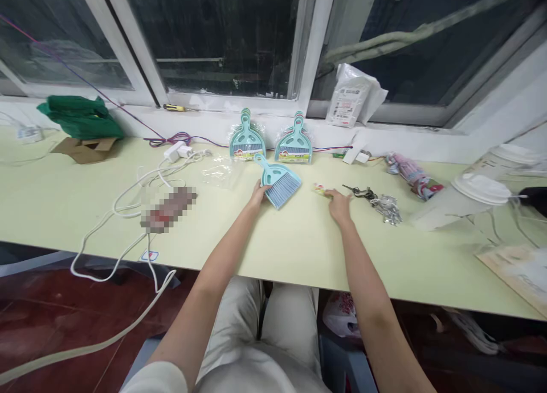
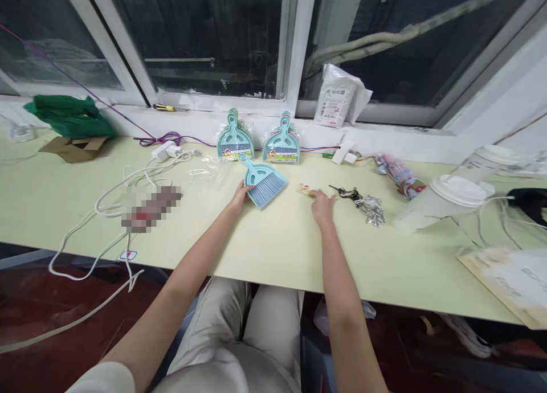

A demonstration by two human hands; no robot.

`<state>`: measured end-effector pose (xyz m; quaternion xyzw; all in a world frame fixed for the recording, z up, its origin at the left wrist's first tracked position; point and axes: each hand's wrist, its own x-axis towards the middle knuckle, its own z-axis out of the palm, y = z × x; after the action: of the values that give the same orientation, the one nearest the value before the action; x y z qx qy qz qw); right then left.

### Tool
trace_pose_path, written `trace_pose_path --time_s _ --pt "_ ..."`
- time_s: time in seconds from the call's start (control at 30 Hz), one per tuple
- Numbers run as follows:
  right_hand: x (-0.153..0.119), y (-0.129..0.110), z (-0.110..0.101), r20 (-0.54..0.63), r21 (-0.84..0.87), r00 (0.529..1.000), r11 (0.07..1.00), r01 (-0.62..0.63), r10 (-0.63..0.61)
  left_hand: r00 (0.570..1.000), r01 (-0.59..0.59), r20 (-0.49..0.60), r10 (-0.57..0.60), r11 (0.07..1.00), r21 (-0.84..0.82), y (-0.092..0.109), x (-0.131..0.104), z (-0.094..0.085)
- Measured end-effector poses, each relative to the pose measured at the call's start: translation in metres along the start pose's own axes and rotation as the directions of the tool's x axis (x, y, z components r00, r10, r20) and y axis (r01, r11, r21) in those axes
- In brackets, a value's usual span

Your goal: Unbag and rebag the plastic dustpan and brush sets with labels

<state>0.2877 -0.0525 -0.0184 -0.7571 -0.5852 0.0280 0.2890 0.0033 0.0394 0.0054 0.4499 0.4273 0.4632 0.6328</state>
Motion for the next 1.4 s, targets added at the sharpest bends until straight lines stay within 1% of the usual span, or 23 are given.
trace_pose_path --time_s 0.07,0.13,0.17,0.23,0.3,0.4,0.47,0.57,0.67,0.73,0.8,0.87,0.9,0.93,0.97,1.03,1.07,1.13,1.23,1.3,1.33,1.37,1.4 --pt "-0.002 -0.016 0.006 0.017 0.091 0.988 0.984 0.153 -0.155 1.000 -0.005 -0.030 0.004 0.999 -0.039 0.000 0.004 -0.002" --pt "-0.006 -0.031 0.011 -0.013 0.091 0.977 0.973 0.213 -0.212 0.999 -0.008 -0.042 0.005 0.998 -0.062 0.000 0.006 -0.003" --pt "-0.008 -0.037 0.013 -0.033 0.068 0.979 0.977 0.204 -0.202 0.999 -0.009 -0.044 0.006 0.998 -0.069 0.000 0.006 -0.003" --pt "-0.012 -0.044 0.016 -0.051 0.029 0.988 0.989 0.144 -0.142 0.999 -0.012 -0.041 0.009 0.997 -0.074 0.001 0.004 -0.002" --pt "-0.013 -0.048 0.019 -0.019 0.041 0.995 0.994 0.103 -0.103 0.999 -0.010 -0.035 0.008 0.997 -0.073 0.002 0.003 -0.001" --pt "-0.012 -0.050 0.021 0.038 0.109 0.993 0.988 0.109 -0.114 0.999 -0.006 -0.035 0.004 0.998 -0.062 0.002 0.001 0.000" --pt "-0.012 -0.051 0.023 0.023 0.129 0.996 0.988 0.086 -0.090 0.999 -0.014 -0.037 0.012 0.998 -0.056 0.002 0.001 0.000" --pt "-0.013 -0.053 0.025 0.003 0.102 1.000 0.994 0.026 -0.026 0.999 -0.018 -0.029 0.017 0.999 -0.041 0.001 0.002 0.000" --pt "-0.012 -0.050 0.024 0.013 0.096 1.000 0.995 0.016 -0.018 1.000 -0.015 -0.016 0.015 1.000 -0.015 0.000 0.003 -0.002" --pt "-0.008 -0.047 0.021 -0.021 0.169 0.999 0.985 -0.040 0.045 1.000 -0.004 -0.004 0.004 1.000 -0.010 0.000 0.002 -0.002" --pt "-0.004 -0.049 0.017 -0.057 0.354 0.987 0.927 -0.121 0.150 0.999 0.023 0.029 -0.022 0.999 -0.034 -0.001 -0.001 0.000" --pt "-0.002 -0.058 0.013 -0.085 0.550 0.977 0.826 -0.120 0.198 0.995 0.055 0.087 -0.048 0.995 -0.079 -0.001 -0.007 0.005" --pt "-0.003 -0.066 0.012 -0.096 0.598 0.979 0.797 -0.085 0.177 0.991 0.066 0.122 -0.053 0.992 -0.104 -0.002 -0.010 0.008" --pt "-0.005 -0.075 0.012 -0.102 0.599 0.986 0.800 -0.044 0.130 0.987 0.073 0.155 -0.054 0.989 -0.126 -0.002 -0.013 0.012" --pt "-0.009 -0.085 0.013 -0.094 0.555 0.993 0.832 -0.003 0.067 0.982 0.080 0.184 -0.053 0.987 -0.142 -0.002 -0.017 0.016" --pt "-0.019 -0.105 0.016 -0.021 0.394 0.999 0.917 0.054 -0.050 0.973 0.086 0.227 -0.049 0.983 -0.160 -0.003 -0.023 0.023" --pt "-0.025 -0.113 0.019 0.026 0.318 0.996 0.946 0.068 -0.080 0.970 0.084 0.240 -0.043 0.983 -0.165 -0.003 -0.026 0.026" --pt "-0.035 -0.124 0.023 0.089 0.220 0.992 0.973 0.066 -0.088 0.969 0.073 0.244 -0.029 0.982 -0.173 -0.002 -0.030 0.029" --pt "-0.041 -0.127 0.027 0.112 0.203 0.992 0.978 0.037 -0.061 0.979 0.062 0.204 -0.027 0.984 -0.166 -0.002 -0.030 0.029" --pt "-0.039 -0.123 0.027 0.057 0.279 0.998 0.960 0.005 -0.022 0.985 0.058 0.171 -0.030 0.985 -0.164 -0.002 -0.028 0.028" --pt "-0.037 -0.120 0.027 0.008 0.352 1.000 0.936 -0.021 0.019 0.987 0.054 0.160 -0.027 0.984 -0.169 -0.003 -0.027 0.027" --pt "-0.034 -0.117 0.027 -0.040 0.449 0.996 0.892 -0.055 0.082 0.988 0.049 0.153 -0.023 0.984 -0.174 -0.003 -0.025 0.027" --pt "-0.031 -0.114 0.026 -0.059 0.563 0.986 0.821 -0.098 0.158 0.988 0.045 0.151 -0.017 0.983 -0.178 -0.004 -0.024 0.027"
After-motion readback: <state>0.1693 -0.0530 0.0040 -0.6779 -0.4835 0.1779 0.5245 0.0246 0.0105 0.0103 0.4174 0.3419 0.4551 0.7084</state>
